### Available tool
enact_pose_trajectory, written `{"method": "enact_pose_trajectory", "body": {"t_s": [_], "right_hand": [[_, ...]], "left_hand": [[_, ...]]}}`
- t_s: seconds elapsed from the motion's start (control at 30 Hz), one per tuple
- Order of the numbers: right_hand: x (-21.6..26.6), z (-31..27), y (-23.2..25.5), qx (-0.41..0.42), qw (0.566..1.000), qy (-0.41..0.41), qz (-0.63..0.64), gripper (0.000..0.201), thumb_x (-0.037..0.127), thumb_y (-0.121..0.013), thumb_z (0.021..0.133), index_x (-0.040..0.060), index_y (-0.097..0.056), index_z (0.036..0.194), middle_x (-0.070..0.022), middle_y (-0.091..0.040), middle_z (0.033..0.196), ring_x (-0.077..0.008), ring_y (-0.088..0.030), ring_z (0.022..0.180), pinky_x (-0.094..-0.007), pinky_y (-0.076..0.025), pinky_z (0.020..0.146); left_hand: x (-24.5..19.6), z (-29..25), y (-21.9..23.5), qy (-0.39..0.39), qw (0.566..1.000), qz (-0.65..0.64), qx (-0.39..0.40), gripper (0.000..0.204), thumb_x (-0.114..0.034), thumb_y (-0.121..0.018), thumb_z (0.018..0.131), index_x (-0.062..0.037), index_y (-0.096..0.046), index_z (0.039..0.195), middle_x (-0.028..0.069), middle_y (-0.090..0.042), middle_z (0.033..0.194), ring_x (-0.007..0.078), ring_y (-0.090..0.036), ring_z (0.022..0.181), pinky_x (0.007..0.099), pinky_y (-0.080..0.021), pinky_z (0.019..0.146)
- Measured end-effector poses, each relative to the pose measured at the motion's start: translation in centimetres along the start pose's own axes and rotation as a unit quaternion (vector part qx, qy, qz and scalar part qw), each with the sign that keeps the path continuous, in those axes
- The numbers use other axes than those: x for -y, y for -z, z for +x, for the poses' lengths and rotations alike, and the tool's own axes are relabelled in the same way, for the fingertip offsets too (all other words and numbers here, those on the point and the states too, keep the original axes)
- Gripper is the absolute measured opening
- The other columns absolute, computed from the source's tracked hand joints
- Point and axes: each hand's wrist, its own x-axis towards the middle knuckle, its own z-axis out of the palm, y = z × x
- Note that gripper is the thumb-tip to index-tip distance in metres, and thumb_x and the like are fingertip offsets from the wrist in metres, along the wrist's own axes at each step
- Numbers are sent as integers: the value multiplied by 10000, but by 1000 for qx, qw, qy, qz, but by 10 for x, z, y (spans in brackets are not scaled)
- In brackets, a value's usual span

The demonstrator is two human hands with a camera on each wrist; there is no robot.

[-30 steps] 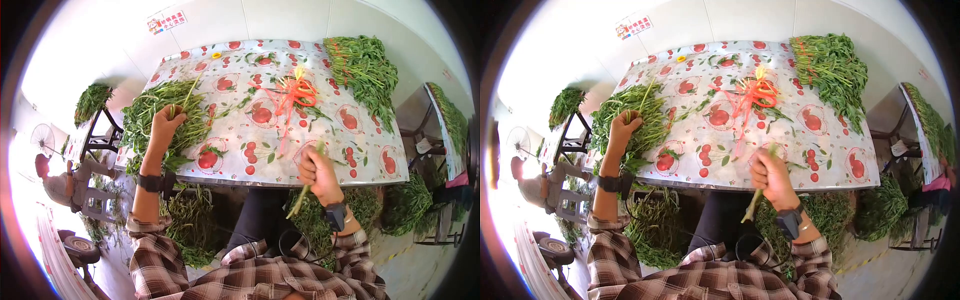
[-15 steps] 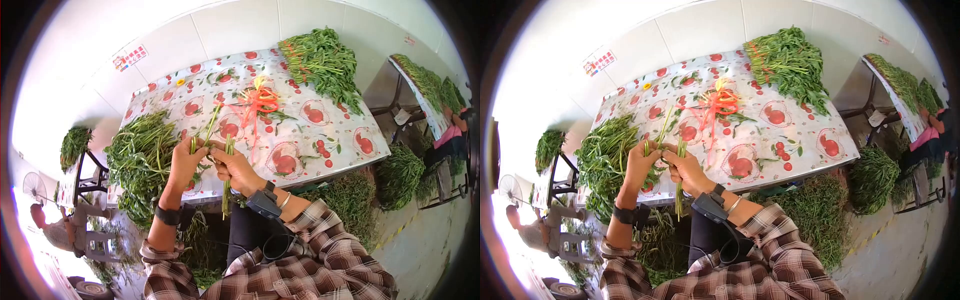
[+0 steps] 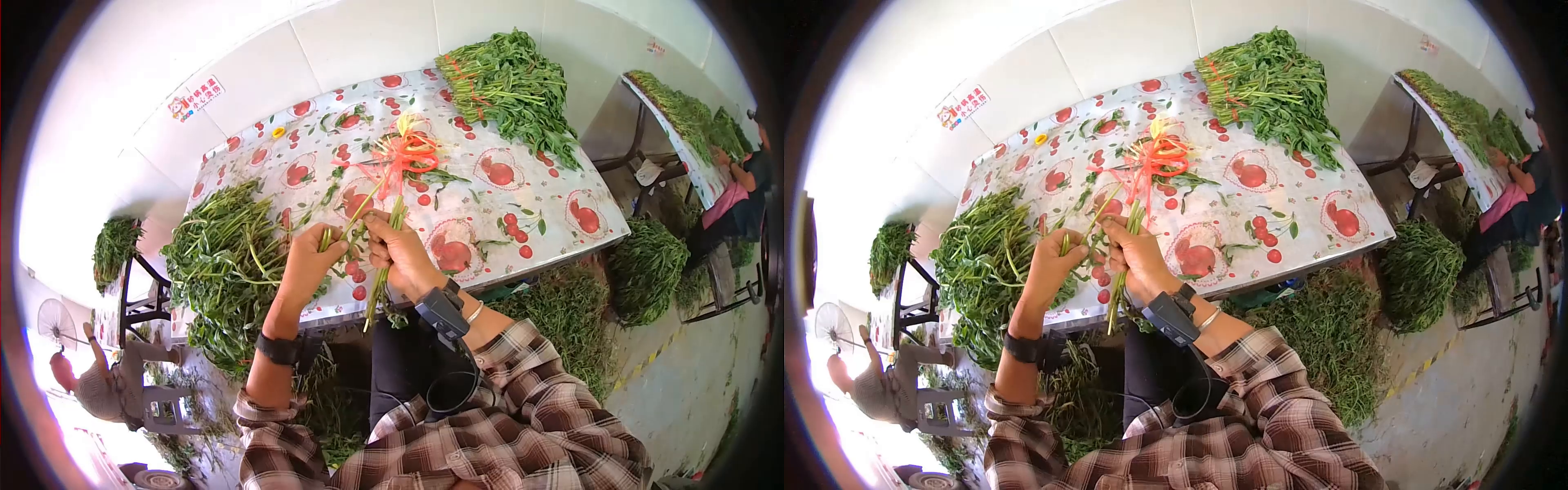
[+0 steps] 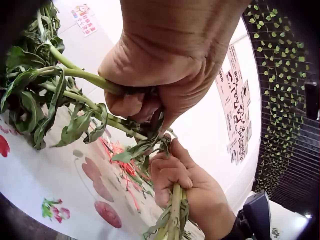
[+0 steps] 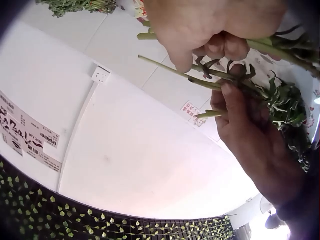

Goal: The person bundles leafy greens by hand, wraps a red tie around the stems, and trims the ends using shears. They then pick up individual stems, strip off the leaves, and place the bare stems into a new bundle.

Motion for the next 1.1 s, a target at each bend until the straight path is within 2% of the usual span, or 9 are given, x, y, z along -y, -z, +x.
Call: {"method": "enact_pose_trajectory", "body": {"t_s": [0.23,0.37,0.5,0.67,0.77,0.87,0.93,0.97,1.1], "right_hand": [[0,-4,1,-11,1000,-5,-12,105,147,-616,860,90,-586,943,74,-456,624,-15,-320,435,-191,-244,387],[9,-10,-2,-8,999,4,-40,97,159,-619,860,92,-583,920,83,-427,619,-13,-310,439,-193,-234,391],[17,-5,6,11,999,6,-44,192,206,-580,892,63,-562,1018,71,-348,641,-18,-298,462,-179,-224,413],[16,0,18,11,1000,-13,-23,225,251,-548,912,55,-561,1021,66,-355,651,-24,-292,479,-185,-241,418],[15,1,22,-5,1000,-20,-15,227,260,-545,914,61,-562,1021,64,-354,660,-24,-293,486,-186,-245,420],[15,0,21,5,1000,-12,-14,230,272,-543,914,74,-565,1029,58,-383,674,-29,-304,493,-181,-258,430],[20,-3,15,-40,999,11,-13,213,288,-532,918,86,-563,978,40,-450,697,-35,-334,499,-182,-281,443],[21,-3,16,-41,999,11,-13,213,288,-532,918,86,-563,978,40,-450,697,-35,-334,499,-182,-281,443],[23,-2,21,-24,999,28,20,209,297,-515,926,93,-537,883,7,-523,720,-38,-385,509,-192,-311,450]], "left_hand": [[-11,-1,-9,21,996,-41,73,245,-72,-570,858,52,-603,1066,1,-600,715,59,-524,637,211,-430,596],[-1,0,-10,21,997,-5,70,191,-89,-549,878,42,-617,999,6,-615,747,54,-527,676,219,-428,652],[-13,-7,-14,24,995,43,82,195,-107,-545,884,36,-619,992,-6,-591,721,51,-516,676,217,-423,634],[-9,-6,-10,14,991,88,103,223,-130,-541,889,33,-620,1019,10,-603,711,51,-536,647,223,-446,591],[-9,-6,-12,9,999,30,44,217,-133,-533,899,28,-625,1012,9,-605,717,45,-532,661,214,-426,577],[-3,-5,-6,-50,998,33,-15,212,-134,-528,908,11,-631,1024,-15,-573,692,34,-479,635,199,-387,559],[-11,-4,1,-55,993,79,-75,209,-143,-529,915,-11,-642,1030,-54,-506,657,26,-396,601,193,-334,534],[-6,0,3,-114,987,54,-104,198,-156,-538,917,-28,-656,1012,-88,-420,622,20,-320,569,188,-278,511],[-23,-2,21,-84,989,31,-121,202,-172,-542,920,-28,-666,988,-98,-352,603,7,-283,549,196,-208,481]]}}
